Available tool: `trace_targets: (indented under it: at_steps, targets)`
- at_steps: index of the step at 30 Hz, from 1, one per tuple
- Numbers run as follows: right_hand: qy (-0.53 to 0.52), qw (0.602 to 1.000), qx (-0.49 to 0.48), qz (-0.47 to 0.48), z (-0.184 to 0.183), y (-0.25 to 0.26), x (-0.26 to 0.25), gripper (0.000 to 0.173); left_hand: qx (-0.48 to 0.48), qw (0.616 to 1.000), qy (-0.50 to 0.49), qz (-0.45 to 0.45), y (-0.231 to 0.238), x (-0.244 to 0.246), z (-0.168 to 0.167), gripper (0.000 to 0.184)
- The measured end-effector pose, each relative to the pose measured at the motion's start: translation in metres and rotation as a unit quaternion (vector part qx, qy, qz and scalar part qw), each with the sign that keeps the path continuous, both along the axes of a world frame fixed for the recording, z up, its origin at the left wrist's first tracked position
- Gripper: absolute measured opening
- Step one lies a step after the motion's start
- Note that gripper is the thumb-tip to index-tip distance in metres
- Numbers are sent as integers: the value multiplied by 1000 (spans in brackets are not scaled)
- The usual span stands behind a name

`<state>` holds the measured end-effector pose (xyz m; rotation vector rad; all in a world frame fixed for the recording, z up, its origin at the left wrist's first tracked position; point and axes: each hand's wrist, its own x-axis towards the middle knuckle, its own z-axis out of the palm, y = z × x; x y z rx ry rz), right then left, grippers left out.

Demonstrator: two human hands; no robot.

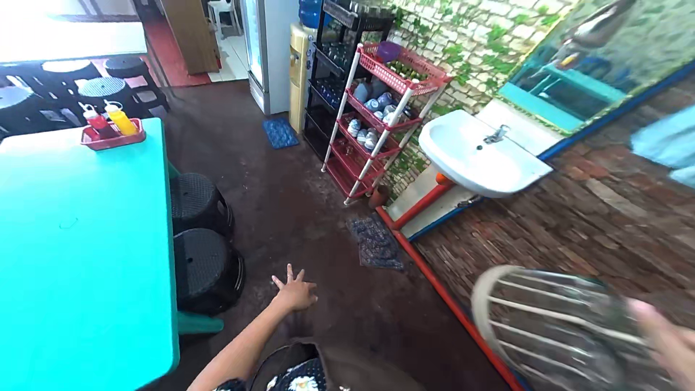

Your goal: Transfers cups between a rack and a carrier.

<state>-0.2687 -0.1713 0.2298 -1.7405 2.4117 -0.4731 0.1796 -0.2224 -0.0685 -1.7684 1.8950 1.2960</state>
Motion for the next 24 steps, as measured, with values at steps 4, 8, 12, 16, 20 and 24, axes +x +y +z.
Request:
trace_targets:
  at_steps: [4,8,12,16,20,24]
  targets:
    - [-13,978,-97,184,-51,-120,100,61,-138,981,103,84,-57,15,74,50]
    - [-62,946,-86,308,-98,-246,193,50,-288,927,199,131,-120,28,113,47]
    - [-122,906,55,402,-124,-352,279,46,-409,864,206,209,-197,44,112,45]
    - [-169,853,144,473,-128,-448,351,51,-508,792,139,309,-279,75,117,37]
    - [-199,801,194,530,-130,-525,409,51,-461,825,67,318,-343,98,127,39]
    - [-197,771,216,566,-134,-598,462,51,-435,833,32,340,-421,119,117,37]
